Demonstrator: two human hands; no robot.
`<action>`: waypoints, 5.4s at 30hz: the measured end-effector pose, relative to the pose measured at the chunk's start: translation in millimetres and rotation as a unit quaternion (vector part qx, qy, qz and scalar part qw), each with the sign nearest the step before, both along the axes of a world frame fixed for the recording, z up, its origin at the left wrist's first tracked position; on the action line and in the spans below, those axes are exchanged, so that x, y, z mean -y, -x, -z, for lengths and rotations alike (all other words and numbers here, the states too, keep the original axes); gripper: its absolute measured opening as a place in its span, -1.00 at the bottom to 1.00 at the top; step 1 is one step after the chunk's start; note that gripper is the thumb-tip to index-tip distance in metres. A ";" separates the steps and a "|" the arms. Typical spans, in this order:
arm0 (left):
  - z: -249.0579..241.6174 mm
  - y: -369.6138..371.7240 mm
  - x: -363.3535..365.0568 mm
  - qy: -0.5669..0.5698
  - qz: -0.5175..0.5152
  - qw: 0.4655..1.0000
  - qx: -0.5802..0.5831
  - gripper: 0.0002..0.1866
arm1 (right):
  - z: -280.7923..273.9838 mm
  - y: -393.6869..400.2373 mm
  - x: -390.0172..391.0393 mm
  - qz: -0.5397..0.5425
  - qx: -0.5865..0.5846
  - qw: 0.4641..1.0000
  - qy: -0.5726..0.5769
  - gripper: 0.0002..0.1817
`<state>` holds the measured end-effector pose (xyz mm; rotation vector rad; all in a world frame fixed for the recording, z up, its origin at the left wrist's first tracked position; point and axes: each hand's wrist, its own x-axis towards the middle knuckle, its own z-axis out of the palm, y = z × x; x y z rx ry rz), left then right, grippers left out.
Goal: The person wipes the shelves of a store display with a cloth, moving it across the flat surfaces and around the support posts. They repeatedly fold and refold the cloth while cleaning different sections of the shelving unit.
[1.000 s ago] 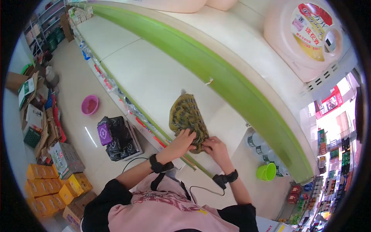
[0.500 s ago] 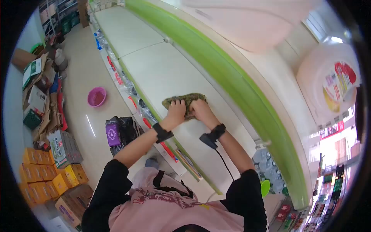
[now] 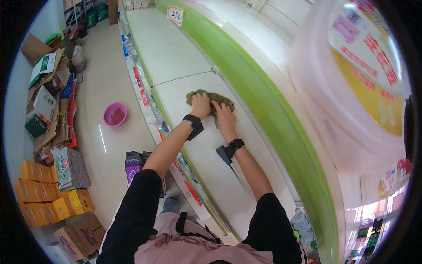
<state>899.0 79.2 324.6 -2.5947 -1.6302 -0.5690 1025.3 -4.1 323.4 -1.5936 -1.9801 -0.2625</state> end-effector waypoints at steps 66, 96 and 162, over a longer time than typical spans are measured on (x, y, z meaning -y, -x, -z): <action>-20.3 -77.5 -132.8 -0.066 -0.018 0.987 0.143 -0.82 | -48.0 -40.3 -149.7 0.102 0.162 0.981 0.039 -0.86; -45.9 13.8 44.8 0.027 0.138 0.989 -0.037 -0.53 | -64.8 33.4 48.5 0.072 0.149 0.976 0.143 -0.77; -9.0 -95.6 -115.0 0.181 -0.019 0.983 0.026 -0.57 | -48.2 -31.3 -70.9 0.100 0.151 0.977 0.115 -0.88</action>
